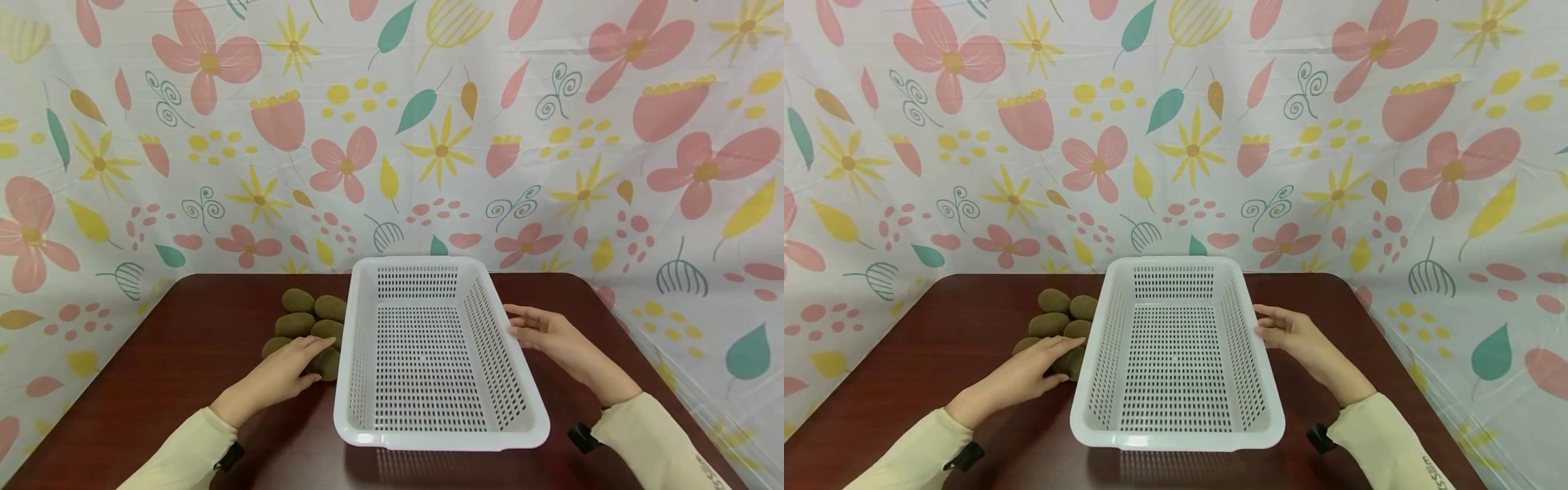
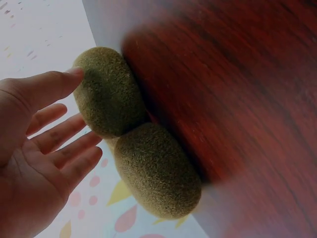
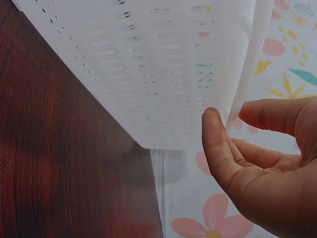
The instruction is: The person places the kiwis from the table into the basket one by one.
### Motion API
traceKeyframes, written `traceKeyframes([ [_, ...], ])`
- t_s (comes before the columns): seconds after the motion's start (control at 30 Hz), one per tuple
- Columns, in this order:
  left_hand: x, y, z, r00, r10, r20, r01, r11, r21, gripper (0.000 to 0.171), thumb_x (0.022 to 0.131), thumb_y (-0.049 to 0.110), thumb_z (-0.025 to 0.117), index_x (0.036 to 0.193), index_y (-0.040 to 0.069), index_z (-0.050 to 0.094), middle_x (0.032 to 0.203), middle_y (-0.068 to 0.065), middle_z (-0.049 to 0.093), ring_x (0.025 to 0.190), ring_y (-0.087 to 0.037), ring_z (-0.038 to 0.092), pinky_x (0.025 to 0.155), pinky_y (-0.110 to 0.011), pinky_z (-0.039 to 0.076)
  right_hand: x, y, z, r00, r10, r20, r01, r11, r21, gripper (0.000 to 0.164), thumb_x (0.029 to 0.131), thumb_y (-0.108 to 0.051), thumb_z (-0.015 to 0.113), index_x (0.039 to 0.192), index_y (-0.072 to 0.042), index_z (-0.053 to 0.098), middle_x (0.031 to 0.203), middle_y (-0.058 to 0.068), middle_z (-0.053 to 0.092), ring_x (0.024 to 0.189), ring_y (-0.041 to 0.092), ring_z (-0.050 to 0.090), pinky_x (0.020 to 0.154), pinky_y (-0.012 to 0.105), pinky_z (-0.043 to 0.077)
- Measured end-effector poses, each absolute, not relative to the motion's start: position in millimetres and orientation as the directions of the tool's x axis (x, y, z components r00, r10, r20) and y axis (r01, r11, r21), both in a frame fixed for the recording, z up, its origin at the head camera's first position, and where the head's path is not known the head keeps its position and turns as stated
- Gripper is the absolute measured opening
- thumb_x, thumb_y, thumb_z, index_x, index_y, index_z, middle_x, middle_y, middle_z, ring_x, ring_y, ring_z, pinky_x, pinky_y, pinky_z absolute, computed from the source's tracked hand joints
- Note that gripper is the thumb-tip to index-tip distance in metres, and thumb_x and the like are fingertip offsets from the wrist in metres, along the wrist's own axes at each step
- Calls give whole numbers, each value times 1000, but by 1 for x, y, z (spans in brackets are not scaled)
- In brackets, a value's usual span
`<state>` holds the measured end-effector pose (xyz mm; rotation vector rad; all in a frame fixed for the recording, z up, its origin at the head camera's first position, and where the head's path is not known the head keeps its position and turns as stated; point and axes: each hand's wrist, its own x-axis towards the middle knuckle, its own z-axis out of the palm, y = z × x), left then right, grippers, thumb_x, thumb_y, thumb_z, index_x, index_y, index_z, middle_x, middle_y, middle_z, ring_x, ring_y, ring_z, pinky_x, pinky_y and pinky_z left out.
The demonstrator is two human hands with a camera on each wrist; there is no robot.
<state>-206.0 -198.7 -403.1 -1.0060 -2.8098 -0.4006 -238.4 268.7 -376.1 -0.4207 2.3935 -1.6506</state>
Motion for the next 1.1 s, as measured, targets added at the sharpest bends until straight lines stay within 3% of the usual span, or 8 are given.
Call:
traceKeyframes([
  [0.37,-208,-195,-410,-749,629,211,661,732,165,57,79,3,78,131,-2,54,125,-14,54,113,-34,53,84,-42,52,-236,270,-375,-934,-356,8,-136,335,-932,62,97,-20,59,146,5,31,125,25,55,100,14,64,85,24,52],
  [0.63,-210,-192,-413,-726,650,224,675,735,54,60,73,4,82,128,-1,57,123,-14,53,108,-32,54,82,-40,52,-238,269,-377,-935,-355,10,-136,332,-934,60,97,-21,60,146,4,34,124,25,55,100,17,64,84,25,52],
  [0.87,-212,-190,-418,-694,678,243,685,725,-69,64,70,4,85,127,0,55,118,-13,53,106,-31,55,88,-41,50,-239,269,-378,-931,-365,7,-137,334,-933,61,97,-22,59,147,3,33,124,23,56,102,19,64,86,25,51],
  [1.1,-216,-189,-424,-676,685,271,685,720,-112,64,67,7,87,123,3,55,115,-10,53,104,-29,55,84,-40,51,-238,268,-377,-933,-361,12,-141,335,-932,61,97,-22,59,146,3,34,124,23,56,102,18,64,87,26,51],
])
